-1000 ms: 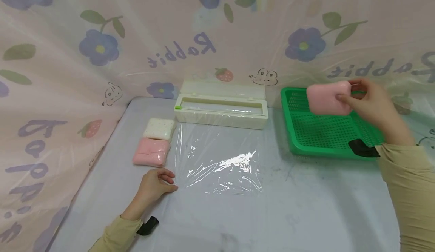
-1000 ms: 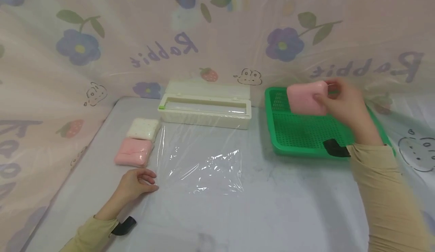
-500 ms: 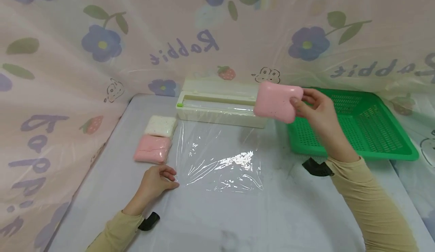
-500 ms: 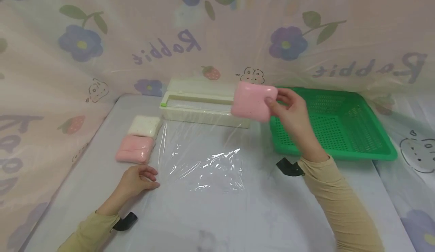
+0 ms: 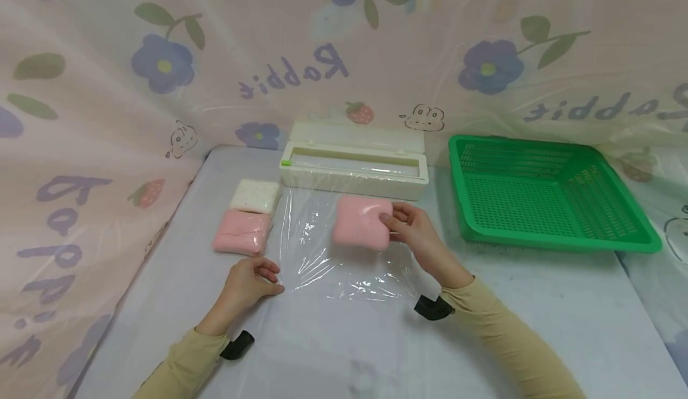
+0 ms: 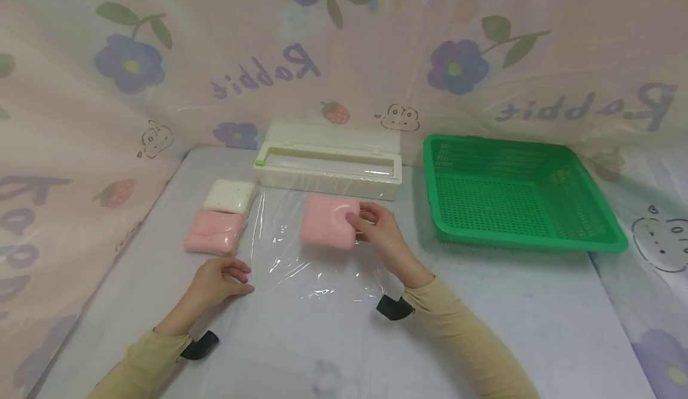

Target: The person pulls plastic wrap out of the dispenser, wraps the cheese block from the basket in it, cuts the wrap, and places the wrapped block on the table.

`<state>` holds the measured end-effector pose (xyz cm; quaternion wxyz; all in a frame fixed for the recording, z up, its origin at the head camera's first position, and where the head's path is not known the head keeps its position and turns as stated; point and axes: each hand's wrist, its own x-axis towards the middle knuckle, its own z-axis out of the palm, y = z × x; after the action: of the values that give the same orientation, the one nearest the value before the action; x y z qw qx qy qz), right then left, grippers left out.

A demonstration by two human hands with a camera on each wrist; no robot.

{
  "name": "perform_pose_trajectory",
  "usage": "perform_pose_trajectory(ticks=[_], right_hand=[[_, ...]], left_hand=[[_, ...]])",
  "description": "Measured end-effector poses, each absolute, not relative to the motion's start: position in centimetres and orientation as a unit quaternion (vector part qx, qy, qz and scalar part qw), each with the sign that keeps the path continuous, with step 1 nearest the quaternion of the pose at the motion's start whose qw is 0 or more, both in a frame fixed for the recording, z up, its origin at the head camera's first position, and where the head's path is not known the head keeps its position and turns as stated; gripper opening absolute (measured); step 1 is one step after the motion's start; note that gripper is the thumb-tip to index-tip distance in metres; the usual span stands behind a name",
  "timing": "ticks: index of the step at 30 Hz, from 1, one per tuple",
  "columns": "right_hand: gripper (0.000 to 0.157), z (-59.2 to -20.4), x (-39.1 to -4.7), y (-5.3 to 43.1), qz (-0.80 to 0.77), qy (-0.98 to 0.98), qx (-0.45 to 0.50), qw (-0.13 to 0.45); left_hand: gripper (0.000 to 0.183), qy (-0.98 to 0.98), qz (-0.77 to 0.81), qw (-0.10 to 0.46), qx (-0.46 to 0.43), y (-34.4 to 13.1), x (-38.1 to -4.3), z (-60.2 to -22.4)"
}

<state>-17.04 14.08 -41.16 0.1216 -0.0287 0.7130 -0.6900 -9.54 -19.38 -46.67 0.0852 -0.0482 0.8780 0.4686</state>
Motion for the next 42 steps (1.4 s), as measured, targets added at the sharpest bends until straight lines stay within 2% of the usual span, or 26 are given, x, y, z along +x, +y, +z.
perform_pose_trajectory(ticks=[7,16,33,42], right_hand=[[0.041,-44.2,-16.1,12.5,-0.698,0.696,-0.008,0.168],[0.039,-46.1,-15.1,11.5,-0.694,0.694,0.01,0.19],[0.04,-47.4,-15.0,11.6,-0.678,0.712,0.011,0.182],[0.036,-47.6,-15.2,11.4,-0.648,0.751,-0.011,0.128]], left_hand=[[0.032,0.881,0.464,0.08,-0.05,-19.4,-9.8,-46.8],[0.032,0.883,0.459,0.086,-0.055,-19.4,-9.7,-46.8],[0.032,0.879,0.466,0.088,-0.053,-19.5,-9.8,-46.9],[0.033,0.875,0.472,0.09,-0.058,-19.4,-9.8,-46.9]])
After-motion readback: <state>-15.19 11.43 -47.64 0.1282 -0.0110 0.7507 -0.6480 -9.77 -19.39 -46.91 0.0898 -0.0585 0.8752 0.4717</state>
